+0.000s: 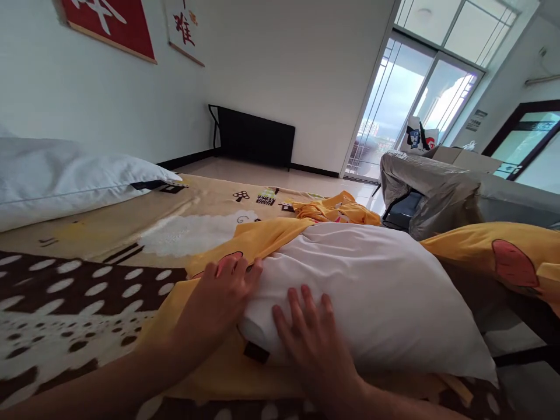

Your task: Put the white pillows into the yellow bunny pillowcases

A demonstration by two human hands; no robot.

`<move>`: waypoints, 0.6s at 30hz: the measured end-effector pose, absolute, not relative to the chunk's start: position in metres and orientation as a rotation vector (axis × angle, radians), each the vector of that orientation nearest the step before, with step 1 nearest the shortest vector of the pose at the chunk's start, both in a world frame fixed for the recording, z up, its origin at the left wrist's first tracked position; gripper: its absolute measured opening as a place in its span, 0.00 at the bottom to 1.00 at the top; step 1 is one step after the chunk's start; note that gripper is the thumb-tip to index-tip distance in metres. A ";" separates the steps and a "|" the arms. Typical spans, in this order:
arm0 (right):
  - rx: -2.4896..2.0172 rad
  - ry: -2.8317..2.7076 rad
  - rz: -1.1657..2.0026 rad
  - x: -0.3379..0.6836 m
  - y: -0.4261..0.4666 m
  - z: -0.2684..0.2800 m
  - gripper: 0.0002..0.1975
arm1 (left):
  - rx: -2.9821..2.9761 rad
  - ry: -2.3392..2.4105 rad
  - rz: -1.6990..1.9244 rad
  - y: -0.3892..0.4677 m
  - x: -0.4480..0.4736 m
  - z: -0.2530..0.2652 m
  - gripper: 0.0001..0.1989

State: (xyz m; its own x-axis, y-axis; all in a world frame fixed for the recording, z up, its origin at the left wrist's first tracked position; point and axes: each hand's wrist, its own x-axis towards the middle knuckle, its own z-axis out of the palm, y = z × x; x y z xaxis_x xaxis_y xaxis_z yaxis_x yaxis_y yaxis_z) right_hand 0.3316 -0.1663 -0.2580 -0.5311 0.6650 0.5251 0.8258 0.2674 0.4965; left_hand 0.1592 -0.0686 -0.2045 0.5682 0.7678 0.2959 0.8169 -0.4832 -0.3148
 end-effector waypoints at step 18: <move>-1.325 -2.204 -0.574 0.339 -0.067 -0.191 0.13 | -2.682 -1.432 -1.110 -0.023 0.205 -0.121 0.23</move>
State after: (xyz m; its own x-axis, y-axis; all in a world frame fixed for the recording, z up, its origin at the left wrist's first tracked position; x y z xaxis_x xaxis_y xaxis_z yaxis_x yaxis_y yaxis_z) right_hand 0.3389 -0.0673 -0.1912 -0.4006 0.6825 0.6113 0.8940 0.4372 0.0978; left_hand 0.2054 -0.0233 -0.1209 0.3748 0.7642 0.5249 0.6988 -0.6049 0.3818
